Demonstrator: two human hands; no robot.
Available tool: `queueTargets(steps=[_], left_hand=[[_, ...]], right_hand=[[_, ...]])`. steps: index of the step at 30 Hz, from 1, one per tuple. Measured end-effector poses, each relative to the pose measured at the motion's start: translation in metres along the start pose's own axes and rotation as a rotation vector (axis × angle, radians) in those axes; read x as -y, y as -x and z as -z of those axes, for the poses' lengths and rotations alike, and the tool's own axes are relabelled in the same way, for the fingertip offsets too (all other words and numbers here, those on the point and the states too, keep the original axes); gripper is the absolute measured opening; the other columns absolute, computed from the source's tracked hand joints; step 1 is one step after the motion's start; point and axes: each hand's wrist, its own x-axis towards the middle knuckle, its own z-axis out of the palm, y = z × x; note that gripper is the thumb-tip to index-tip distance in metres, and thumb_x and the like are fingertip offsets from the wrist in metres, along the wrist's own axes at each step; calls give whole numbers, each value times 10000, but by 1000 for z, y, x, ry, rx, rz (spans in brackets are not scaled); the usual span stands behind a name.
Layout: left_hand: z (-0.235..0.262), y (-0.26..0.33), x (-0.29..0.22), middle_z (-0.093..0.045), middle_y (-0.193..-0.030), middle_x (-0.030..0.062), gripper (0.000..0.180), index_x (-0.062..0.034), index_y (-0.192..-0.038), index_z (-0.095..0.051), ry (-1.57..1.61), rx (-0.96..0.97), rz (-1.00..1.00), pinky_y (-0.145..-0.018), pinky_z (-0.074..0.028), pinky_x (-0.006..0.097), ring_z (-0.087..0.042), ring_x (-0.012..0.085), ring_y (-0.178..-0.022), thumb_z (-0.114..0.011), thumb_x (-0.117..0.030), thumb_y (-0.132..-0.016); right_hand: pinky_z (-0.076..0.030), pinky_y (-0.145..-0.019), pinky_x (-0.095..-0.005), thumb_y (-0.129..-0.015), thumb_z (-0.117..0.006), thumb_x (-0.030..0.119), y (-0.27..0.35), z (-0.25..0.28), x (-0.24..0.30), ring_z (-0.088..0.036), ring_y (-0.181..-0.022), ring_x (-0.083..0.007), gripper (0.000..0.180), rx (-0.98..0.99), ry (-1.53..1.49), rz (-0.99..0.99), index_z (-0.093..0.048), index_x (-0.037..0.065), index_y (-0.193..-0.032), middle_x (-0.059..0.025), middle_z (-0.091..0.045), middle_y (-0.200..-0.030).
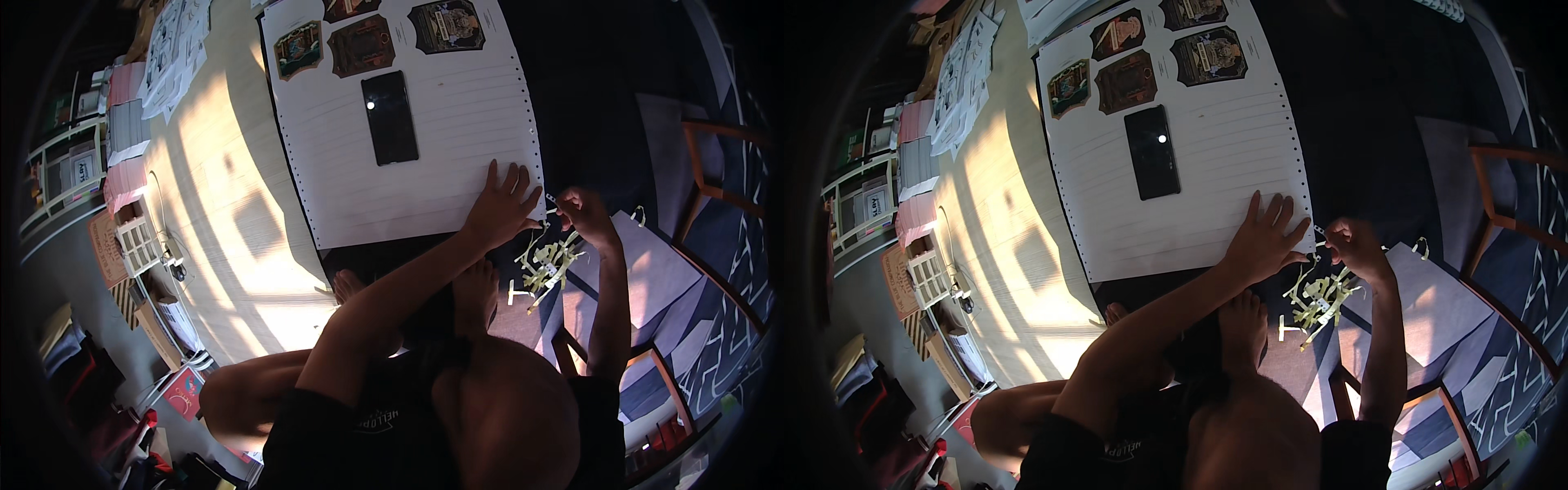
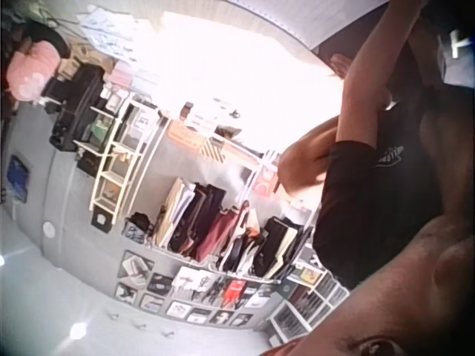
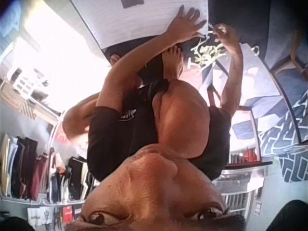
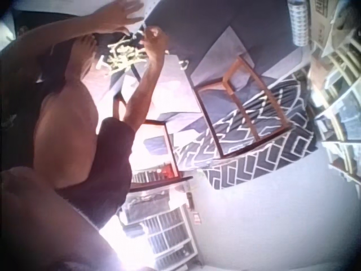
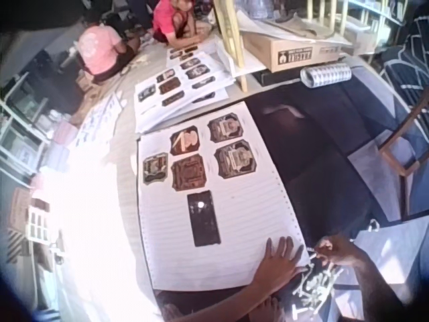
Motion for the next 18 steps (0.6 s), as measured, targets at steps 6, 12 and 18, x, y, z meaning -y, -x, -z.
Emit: queueTargets(steps=[6, 12, 18], left_hand=[[4, 2, 22, -486, -1465, 195, 630, -113, -1404, -558, 126, -10, -69, -1185, -288, 544, -446, 357, -1371, -659, -483, -905], [9, 6, 21, -449, -1491, 232, 662, -82, -1418, -506, 119, 14, -110, -1189, -288, 558, -423, 388, -1397, -638, -506, -927], [9, 8, 16, -395, -1504, 291, 634, -147, -1412, -546, 137, 47, -135, -1180, -258, 625, -381, 458, -1409, -614, -549, -927]], right_hand=[[-523, -557, -240, -1007, -627, 183, 6, 5, -13, -590, -624, -67, 174, 7, -29, 25, -646, 11, -992, -34, -644, -817], [-522, -546, -253, -998, -635, 157, -1, -2, -5, -597, -608, -86, 195, 40, 21, -33, -650, -38, -998, -68, -661, -801], [-501, -490, -261, -947, -632, 110, 0, -3, 1, -610, -566, -95, 153, 64, 85, -92, -664, -40, -953, -77, -675, -780]])
